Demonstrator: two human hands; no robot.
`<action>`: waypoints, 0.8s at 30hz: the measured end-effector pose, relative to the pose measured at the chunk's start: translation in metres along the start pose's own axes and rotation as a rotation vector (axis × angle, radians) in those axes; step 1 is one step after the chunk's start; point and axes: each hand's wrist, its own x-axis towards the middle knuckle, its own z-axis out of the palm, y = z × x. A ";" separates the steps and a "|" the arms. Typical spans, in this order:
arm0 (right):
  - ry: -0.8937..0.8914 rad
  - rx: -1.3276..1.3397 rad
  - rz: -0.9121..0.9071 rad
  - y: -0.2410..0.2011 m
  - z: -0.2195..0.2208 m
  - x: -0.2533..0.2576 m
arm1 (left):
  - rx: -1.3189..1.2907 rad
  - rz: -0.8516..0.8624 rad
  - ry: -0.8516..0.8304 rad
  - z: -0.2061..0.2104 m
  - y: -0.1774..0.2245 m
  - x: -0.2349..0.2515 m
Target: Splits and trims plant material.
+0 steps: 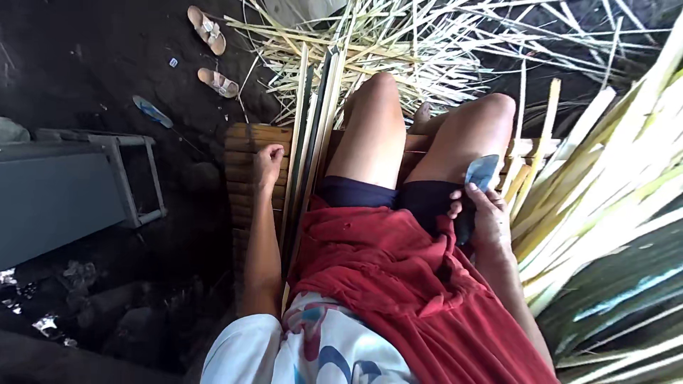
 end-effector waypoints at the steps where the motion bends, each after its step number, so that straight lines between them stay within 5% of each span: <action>1: 0.001 -0.002 -0.003 0.000 0.001 0.000 | 0.010 -0.024 -0.051 0.004 -0.003 -0.007; 7: -0.023 -0.011 -0.031 -0.001 0.004 0.000 | 0.058 -0.067 -0.021 0.031 -0.018 -0.043; 19: 0.002 -0.014 -0.047 -0.002 0.008 -0.001 | 0.015 -0.039 0.026 0.022 -0.032 -0.038; 24: 0.019 0.005 -0.026 -0.004 0.009 -0.004 | 0.052 0.160 0.056 0.023 -0.043 -0.060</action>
